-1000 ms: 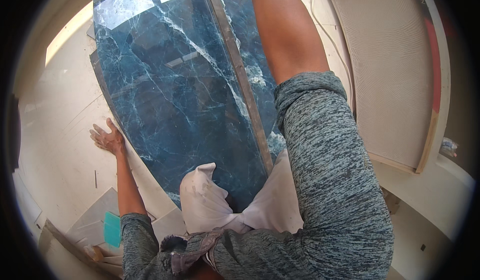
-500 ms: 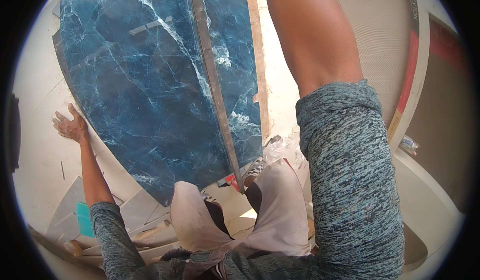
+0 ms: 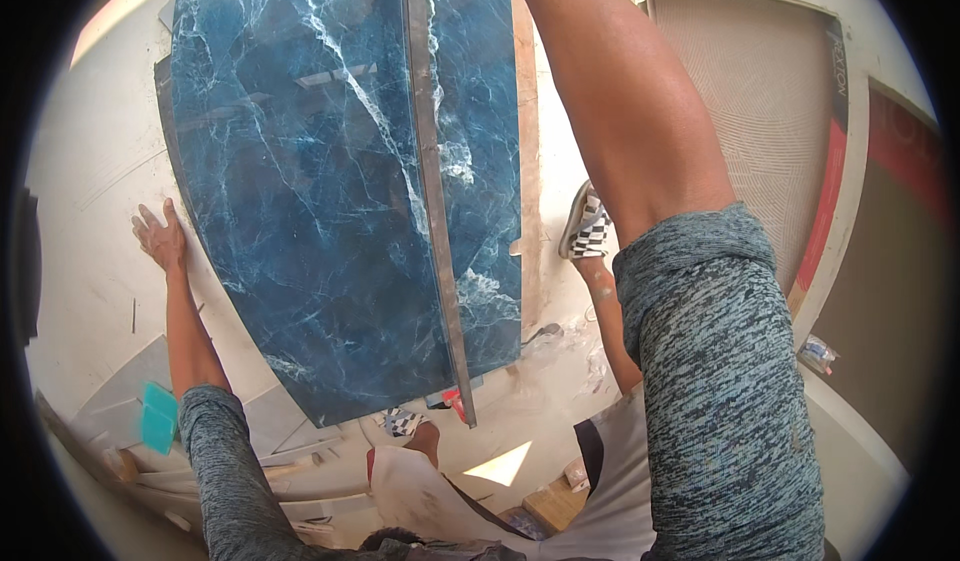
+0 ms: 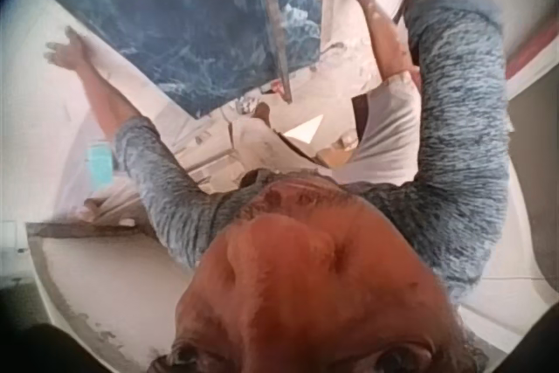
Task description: The person measures a large tile, aligns a manual tile cutter, and uses the tool to score and snap a curved piece from the edge.
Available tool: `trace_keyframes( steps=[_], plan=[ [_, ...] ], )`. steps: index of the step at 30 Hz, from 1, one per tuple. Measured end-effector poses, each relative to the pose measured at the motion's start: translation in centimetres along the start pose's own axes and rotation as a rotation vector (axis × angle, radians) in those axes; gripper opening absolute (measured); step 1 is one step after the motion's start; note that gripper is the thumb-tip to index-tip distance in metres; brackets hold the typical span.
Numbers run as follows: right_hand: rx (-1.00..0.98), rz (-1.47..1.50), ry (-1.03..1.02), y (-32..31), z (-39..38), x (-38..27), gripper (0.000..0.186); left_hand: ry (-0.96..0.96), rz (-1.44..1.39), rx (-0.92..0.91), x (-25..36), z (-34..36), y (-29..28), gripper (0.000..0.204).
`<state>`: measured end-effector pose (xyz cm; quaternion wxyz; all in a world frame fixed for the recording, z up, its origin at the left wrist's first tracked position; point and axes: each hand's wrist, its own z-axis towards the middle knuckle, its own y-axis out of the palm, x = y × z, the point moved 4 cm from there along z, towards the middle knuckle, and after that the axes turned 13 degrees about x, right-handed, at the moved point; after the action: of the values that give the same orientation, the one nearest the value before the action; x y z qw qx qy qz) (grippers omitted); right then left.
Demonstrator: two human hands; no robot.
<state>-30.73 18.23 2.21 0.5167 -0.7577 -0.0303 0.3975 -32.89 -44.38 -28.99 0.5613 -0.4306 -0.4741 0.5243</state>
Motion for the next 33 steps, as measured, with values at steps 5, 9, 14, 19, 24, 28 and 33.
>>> trace_keyframes(
  steps=[5,9,14,19,24,28,33],
  plan=[
    [0.082,-0.088,-0.004,-0.8,-1.3,0.8,0.028,-0.187,-0.141,-0.445,4.5,2.3,-9.7,0.082],
    [0.003,-0.018,0.185,-2.8,-0.6,0.9,0.032,-0.45,-0.584,-0.446,21.5,-3.0,-20.5,0.054],
    [-0.072,0.165,0.323,-2.4,-0.9,1.0,0.039,-0.861,-1.07,-0.602,43.0,-6.6,-31.5,0.076],
    [-0.209,0.215,0.352,-3.9,-0.6,0.1,0.043,-0.614,-1.065,-0.471,57.4,0.6,-35.0,0.088],
    [-0.244,0.223,0.39,-2.8,-0.6,0.2,0.04,-0.414,-0.674,-0.592,60.2,4.2,-32.5,0.1],
    [-0.267,0.223,0.413,-3.0,-0.4,-0.2,0.04,-0.562,-0.698,-0.716,61.0,5.2,-32.1,0.096],
    [-0.27,0.186,0.447,-2.6,-0.8,0.3,0.04,-0.596,-0.787,-0.778,60.7,4.9,-30.9,0.087]
  ],
)
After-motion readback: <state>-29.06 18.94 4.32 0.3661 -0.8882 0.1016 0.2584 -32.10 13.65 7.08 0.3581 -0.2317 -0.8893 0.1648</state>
